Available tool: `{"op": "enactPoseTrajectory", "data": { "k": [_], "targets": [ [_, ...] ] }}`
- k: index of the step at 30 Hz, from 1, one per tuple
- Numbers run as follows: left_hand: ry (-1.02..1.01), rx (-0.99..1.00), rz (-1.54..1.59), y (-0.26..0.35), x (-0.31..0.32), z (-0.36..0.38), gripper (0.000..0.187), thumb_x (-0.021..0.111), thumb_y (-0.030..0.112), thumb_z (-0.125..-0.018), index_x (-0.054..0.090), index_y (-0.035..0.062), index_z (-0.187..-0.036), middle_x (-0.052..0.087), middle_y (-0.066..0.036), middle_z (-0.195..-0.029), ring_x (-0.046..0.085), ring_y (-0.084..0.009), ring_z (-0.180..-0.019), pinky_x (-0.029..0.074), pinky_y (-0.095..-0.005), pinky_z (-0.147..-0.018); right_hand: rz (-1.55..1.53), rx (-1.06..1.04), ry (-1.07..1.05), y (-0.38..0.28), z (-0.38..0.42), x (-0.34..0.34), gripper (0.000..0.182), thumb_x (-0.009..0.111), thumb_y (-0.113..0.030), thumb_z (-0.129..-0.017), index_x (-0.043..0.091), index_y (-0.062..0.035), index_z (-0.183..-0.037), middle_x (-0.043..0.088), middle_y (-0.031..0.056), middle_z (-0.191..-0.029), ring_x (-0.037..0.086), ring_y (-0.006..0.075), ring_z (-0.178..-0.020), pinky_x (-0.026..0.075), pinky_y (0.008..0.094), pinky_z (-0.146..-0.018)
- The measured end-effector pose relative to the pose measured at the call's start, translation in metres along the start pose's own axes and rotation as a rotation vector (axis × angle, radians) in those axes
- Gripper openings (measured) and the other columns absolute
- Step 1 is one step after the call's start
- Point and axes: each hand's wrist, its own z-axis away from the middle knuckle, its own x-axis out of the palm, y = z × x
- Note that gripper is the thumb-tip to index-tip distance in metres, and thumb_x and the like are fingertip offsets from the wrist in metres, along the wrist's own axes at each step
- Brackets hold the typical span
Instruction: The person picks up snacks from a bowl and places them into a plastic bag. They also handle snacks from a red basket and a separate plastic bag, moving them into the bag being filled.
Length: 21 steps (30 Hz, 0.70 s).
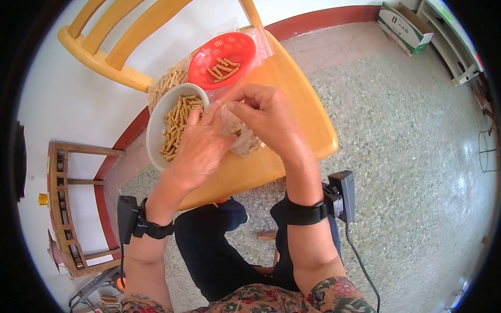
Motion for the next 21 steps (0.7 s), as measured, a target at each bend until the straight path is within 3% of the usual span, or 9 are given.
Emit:
{"op": "enactPoseTrajectory", "data": {
  "k": [7,12,14,18,21],
  "targets": [
    [-0.01,-0.125,-0.079,-0.009,-0.003,0.0,0.026,0.05,0.004,-0.07,0.065,0.0048,-0.09,0.048,-0.019,-0.118,0.04,-0.0334,-0.114,0.029,-0.0432,-0.093,-0.046,-0.036,0.016,0.002,-0.001,-0.002,0.01,0.058,-0.01,-0.081,0.061,-0.0005,-0.081,0.052,-0.0038,-0.06,0.042,0.0013,-0.053,0.032,0.0187,-0.044],
    [0.129,-0.15,-0.006,-0.006,0.016,-0.003,0.026,0.049,0.005,-0.071,0.061,0.0025,-0.094,0.048,-0.019,-0.118,0.041,-0.0332,-0.113,0.03,-0.0429,-0.092,-0.07,-0.016,-0.001,0.003,-0.001,-0.002,0.01,0.058,-0.011,-0.081,0.061,-0.0011,-0.081,0.052,-0.0042,-0.061,0.042,0.0005,-0.053,0.032,0.0177,-0.044],
    [0.151,-0.179,0.002,-0.006,0.022,-0.004,0.025,0.049,0.006,-0.072,0.061,0.0018,-0.094,0.048,-0.02,-0.117,0.041,-0.0333,-0.113,0.03,-0.043,-0.091,-0.039,-0.048,0.007,0.007,-0.003,0.0,0.012,0.059,-0.016,-0.082,0.061,-0.0042,-0.083,0.053,-0.0051,-0.06,0.04,-0.0009,-0.044,0.028,0.014,-0.037],
    [-0.035,-0.202,-0.001,-0.002,0.008,-0.001,0.021,0.05,0.004,-0.073,0.062,0.0019,-0.09,0.05,-0.018,-0.114,0.042,-0.0315,-0.113,0.03,-0.044,-0.09,-0.038,-0.012,0.006,0.004,-0.003,0.003,0.012,0.058,-0.015,-0.082,0.061,-0.0036,-0.083,0.053,-0.0044,-0.06,0.04,-0.0007,-0.043,0.027,0.0141,-0.036],
    [0.125,-0.157,0.149,-0.006,-0.002,0.011,0.021,0.055,0.005,-0.07,0.063,0.0053,-0.09,0.051,-0.016,-0.112,0.044,-0.0295,-0.11,0.031,-0.0429,-0.09,-0.007,0.035,0.042,0.002,-0.002,0.0,0.013,0.057,-0.015,-0.083,0.061,-0.0028,-0.083,0.053,-0.0031,-0.06,0.041,-0.0002,-0.043,0.028,0.0146,-0.036]
  ]
}}
